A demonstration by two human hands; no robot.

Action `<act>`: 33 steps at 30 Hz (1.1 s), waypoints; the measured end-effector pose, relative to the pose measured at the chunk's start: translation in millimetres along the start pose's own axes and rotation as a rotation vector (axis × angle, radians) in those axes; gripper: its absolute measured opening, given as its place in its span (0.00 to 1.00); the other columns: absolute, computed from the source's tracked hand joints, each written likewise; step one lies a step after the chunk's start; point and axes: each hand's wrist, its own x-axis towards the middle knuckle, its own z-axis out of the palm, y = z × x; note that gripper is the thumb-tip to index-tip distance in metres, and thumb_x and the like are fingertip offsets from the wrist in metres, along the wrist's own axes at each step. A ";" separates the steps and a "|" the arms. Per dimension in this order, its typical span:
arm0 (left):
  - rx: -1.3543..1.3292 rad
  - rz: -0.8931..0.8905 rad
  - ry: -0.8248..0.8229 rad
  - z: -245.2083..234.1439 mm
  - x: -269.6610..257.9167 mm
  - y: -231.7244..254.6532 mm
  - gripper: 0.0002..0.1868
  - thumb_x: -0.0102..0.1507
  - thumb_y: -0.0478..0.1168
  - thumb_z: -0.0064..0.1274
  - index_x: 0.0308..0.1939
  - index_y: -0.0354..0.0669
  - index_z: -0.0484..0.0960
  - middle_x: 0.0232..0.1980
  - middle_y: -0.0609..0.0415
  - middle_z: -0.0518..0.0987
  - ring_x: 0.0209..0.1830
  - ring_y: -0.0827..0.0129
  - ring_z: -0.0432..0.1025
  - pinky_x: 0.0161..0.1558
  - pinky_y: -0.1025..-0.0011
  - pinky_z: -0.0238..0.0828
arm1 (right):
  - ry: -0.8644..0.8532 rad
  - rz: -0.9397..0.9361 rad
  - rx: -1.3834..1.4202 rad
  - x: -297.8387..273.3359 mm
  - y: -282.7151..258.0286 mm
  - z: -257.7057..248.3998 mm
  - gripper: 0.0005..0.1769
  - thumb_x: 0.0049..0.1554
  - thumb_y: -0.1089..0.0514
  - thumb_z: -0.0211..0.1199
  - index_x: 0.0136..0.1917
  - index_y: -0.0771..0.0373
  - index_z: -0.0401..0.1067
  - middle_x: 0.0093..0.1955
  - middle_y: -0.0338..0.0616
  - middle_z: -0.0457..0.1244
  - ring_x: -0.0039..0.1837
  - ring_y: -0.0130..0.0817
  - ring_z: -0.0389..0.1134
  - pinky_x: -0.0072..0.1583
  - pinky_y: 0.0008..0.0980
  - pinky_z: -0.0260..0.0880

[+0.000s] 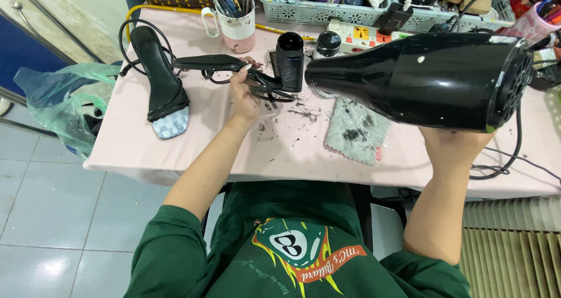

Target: The person paints a black high-heeled shoe with a brush, applying black paint to the heel and straps. They repeatedly use a hair dryer to dry the paint between applications, holding the shoe in their left hand and the tools in their right hand.

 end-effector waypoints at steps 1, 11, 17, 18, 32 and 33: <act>0.031 0.004 -0.017 -0.4 -0.7 1.2 0.18 0.67 0.48 0.45 0.58 0.44 0.67 0.55 0.54 0.69 0.59 0.66 0.64 0.64 0.65 0.61 | 0.006 0.023 0.026 2.8 -4.5 3.0 0.29 0.60 0.54 0.85 0.65 0.66 0.74 0.64 0.51 0.69 0.63 0.49 0.73 0.68 0.41 0.71; -0.151 -0.076 -0.009 15.5 5.4 16.6 0.19 0.65 0.52 0.48 0.52 0.43 0.72 0.53 0.51 0.75 0.56 0.61 0.70 0.65 0.63 0.65 | -0.006 0.210 -0.169 -4.3 23.8 2.3 0.15 0.57 0.65 0.71 0.56 0.68 0.74 0.43 0.46 0.69 0.42 0.33 0.72 0.49 0.26 0.69; -0.242 -0.316 0.089 45.5 -3.8 40.3 0.22 0.62 0.57 0.47 0.46 0.43 0.76 0.47 0.51 0.79 0.51 0.60 0.74 0.60 0.59 0.70 | -0.080 0.419 -0.065 -12.1 67.4 1.8 0.16 0.61 0.65 0.74 0.57 0.72 0.71 0.43 0.45 0.69 0.40 0.27 0.69 0.45 0.26 0.67; -0.235 -0.336 0.118 46.3 -3.4 41.2 0.22 0.61 0.57 0.47 0.45 0.43 0.76 0.46 0.51 0.79 0.50 0.60 0.74 0.60 0.58 0.71 | -0.098 0.533 -0.014 -12.6 71.6 4.7 0.19 0.59 0.64 0.74 0.59 0.71 0.70 0.41 0.44 0.68 0.37 0.26 0.67 0.40 0.26 0.65; 0.261 -0.383 0.175 73.6 6.4 49.3 0.19 0.64 0.51 0.57 0.52 0.44 0.75 0.41 0.59 0.79 0.41 0.73 0.74 0.46 0.71 0.75 | -0.080 0.157 -0.532 -47.0 107.6 20.2 0.18 0.60 0.63 0.73 0.60 0.67 0.69 0.55 0.55 0.63 0.59 0.49 0.65 0.59 0.43 0.68; 0.317 -0.371 0.186 83.2 7.5 54.4 0.20 0.63 0.51 0.57 0.54 0.45 0.75 0.42 0.60 0.79 0.41 0.74 0.74 0.45 0.72 0.75 | -0.076 0.148 -0.477 -41.7 95.6 21.0 0.18 0.61 0.64 0.72 0.60 0.67 0.69 0.56 0.54 0.63 0.61 0.50 0.64 0.62 0.44 0.66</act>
